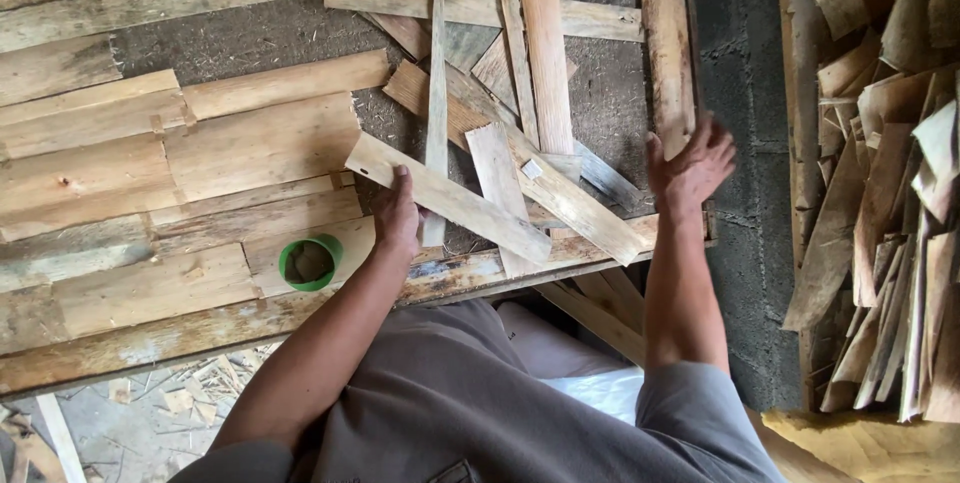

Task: The recorder is gluing and fitting thin wood strips onto a larger panel to create a textured wooden surface.

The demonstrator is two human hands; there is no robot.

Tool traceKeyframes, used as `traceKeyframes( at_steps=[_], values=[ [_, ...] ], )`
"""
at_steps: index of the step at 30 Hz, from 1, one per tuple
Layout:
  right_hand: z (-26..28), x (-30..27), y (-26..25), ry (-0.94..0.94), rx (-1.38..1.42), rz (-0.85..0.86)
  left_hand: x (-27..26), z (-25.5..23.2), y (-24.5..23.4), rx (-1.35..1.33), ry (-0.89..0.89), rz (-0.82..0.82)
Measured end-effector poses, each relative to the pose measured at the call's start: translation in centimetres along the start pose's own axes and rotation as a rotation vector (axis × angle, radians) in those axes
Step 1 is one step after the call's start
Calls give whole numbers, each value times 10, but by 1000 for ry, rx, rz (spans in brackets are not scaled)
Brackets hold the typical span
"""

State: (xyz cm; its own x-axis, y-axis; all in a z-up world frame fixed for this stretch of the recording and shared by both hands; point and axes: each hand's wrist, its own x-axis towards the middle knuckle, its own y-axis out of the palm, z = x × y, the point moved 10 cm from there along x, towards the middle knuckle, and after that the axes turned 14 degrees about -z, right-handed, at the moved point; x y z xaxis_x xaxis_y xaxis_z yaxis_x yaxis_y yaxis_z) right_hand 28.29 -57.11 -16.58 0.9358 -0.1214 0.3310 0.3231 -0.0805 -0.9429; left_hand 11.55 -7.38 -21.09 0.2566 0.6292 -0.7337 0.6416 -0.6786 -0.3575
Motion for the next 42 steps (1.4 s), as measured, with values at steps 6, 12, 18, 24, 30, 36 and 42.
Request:
traceKeyframes(
  at_steps=[6,12,18,24,30,36,42],
  values=[
    [85,-55,-3,-40,474,541,-8,0,5,-8,-30,78],
    [116,-96,-24,-137,409,738,14,-25,2,105,268,44],
    [101,-81,-54,-112,371,640,44,-92,-31,95,275,-165],
    [88,-50,-97,-148,166,447,58,-179,-77,-255,295,-320],
    [76,-56,-116,-57,266,399,136,-185,-119,-269,182,-379],
    [67,-84,-106,74,197,537,148,-188,-134,-7,194,-456],
    [101,-119,-101,415,626,788,84,-192,-104,306,569,-586]
  ],
)
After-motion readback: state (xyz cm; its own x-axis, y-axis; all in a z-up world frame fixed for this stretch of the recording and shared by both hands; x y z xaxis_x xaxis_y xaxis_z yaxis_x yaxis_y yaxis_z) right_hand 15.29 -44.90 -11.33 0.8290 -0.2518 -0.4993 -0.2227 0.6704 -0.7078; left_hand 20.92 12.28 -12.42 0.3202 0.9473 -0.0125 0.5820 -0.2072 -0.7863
